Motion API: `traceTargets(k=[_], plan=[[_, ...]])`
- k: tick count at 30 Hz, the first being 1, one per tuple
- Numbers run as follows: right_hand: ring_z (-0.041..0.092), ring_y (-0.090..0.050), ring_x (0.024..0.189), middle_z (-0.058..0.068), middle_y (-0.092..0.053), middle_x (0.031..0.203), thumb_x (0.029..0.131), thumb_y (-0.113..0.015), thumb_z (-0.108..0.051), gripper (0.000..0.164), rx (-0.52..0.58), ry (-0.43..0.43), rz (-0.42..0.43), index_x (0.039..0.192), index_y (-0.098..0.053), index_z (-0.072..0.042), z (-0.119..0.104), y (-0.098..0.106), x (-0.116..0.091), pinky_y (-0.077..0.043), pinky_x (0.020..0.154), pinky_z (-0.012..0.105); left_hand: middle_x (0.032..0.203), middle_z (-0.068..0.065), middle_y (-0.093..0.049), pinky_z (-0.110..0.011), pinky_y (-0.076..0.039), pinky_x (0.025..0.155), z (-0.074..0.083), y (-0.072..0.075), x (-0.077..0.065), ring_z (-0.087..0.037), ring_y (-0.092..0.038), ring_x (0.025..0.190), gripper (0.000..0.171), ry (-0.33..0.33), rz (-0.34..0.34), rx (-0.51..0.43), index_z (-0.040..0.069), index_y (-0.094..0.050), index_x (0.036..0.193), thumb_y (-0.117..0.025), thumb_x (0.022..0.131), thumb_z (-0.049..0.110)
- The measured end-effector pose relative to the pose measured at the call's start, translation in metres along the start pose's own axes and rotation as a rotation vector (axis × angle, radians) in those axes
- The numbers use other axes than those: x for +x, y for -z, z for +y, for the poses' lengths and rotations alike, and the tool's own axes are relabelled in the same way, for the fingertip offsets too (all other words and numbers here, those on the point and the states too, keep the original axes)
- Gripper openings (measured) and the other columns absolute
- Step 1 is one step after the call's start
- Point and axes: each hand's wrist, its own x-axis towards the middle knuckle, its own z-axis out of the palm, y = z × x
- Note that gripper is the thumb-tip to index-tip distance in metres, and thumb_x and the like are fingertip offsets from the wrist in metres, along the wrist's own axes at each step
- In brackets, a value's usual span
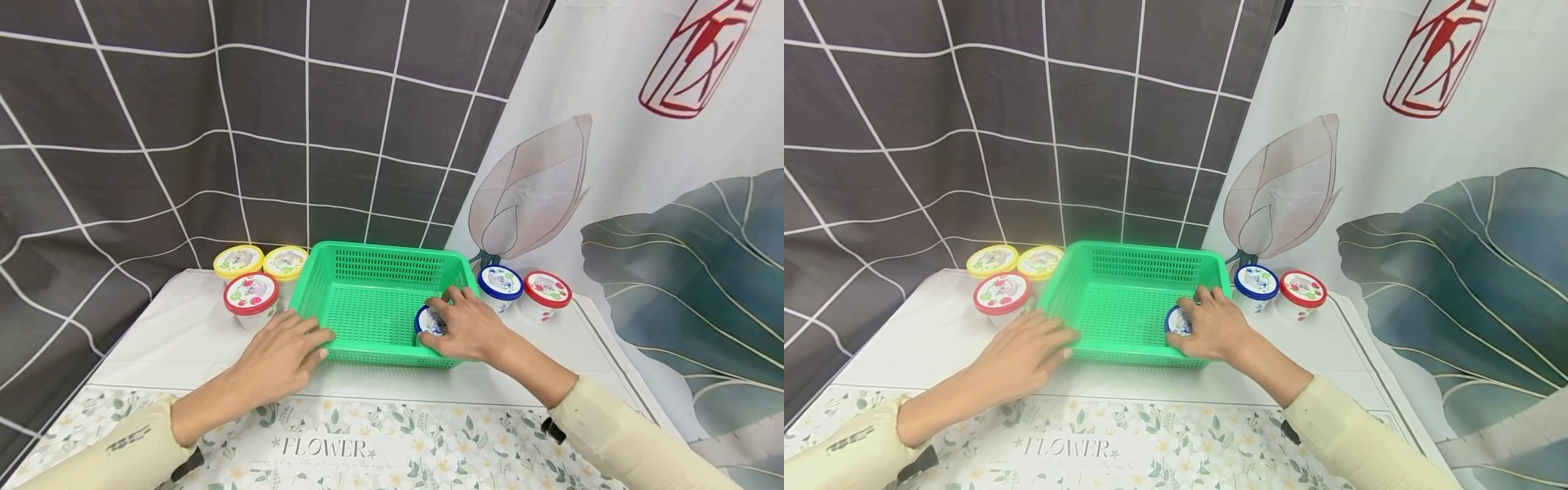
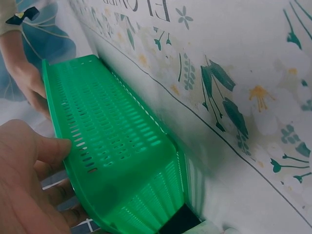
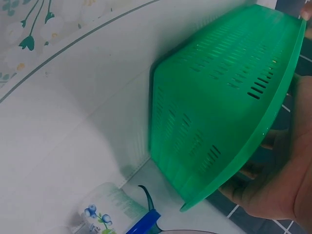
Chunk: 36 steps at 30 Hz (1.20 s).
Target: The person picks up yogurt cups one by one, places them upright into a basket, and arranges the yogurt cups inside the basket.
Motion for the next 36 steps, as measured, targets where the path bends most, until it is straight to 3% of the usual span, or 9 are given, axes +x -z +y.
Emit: traceTargets(k=[15,25,36], plan=[[0.047,-0.056,0.139,0.023,-0.061,0.153,0.102,-0.065,-0.051,0.064,0.069,0.038,0.114,0.15,-0.071,-0.009,0.01,0.005,-0.002,-0.052,0.117,0.068,0.112,-0.001,-0.079,-0.065,-0.054,0.119,-0.001,0.0,0.0,-0.026,-0.075,0.115,0.023,-0.007,0.007,0.004,0.016,-0.083,0.125,-0.077,0.103,0.016],[0.047,-0.058,0.135,0.023,-0.063,0.152,0.103,-0.062,-0.045,0.06,0.067,0.012,0.154,0.15,-0.07,-0.009,0.023,0.011,-0.007,-0.051,0.116,0.068,0.11,0.0,-0.078,-0.065,-0.054,0.12,-0.001,0.0,0.0,-0.026,-0.075,0.114,0.023,-0.01,0.0,0.001,0.016,-0.082,0.125,-0.077,0.103,0.015],[0.049,-0.058,0.14,0.025,-0.063,0.151,0.104,-0.062,-0.043,0.06,0.056,-0.046,0.184,0.152,-0.068,-0.008,0.042,0.016,-0.01,-0.052,0.118,0.071,0.11,0.0,-0.078,-0.065,-0.054,0.12,-0.001,-0.001,0.0,-0.025,-0.075,0.114,0.023,-0.006,0.002,0.003,0.016,-0.082,0.125,-0.078,0.103,0.015]])
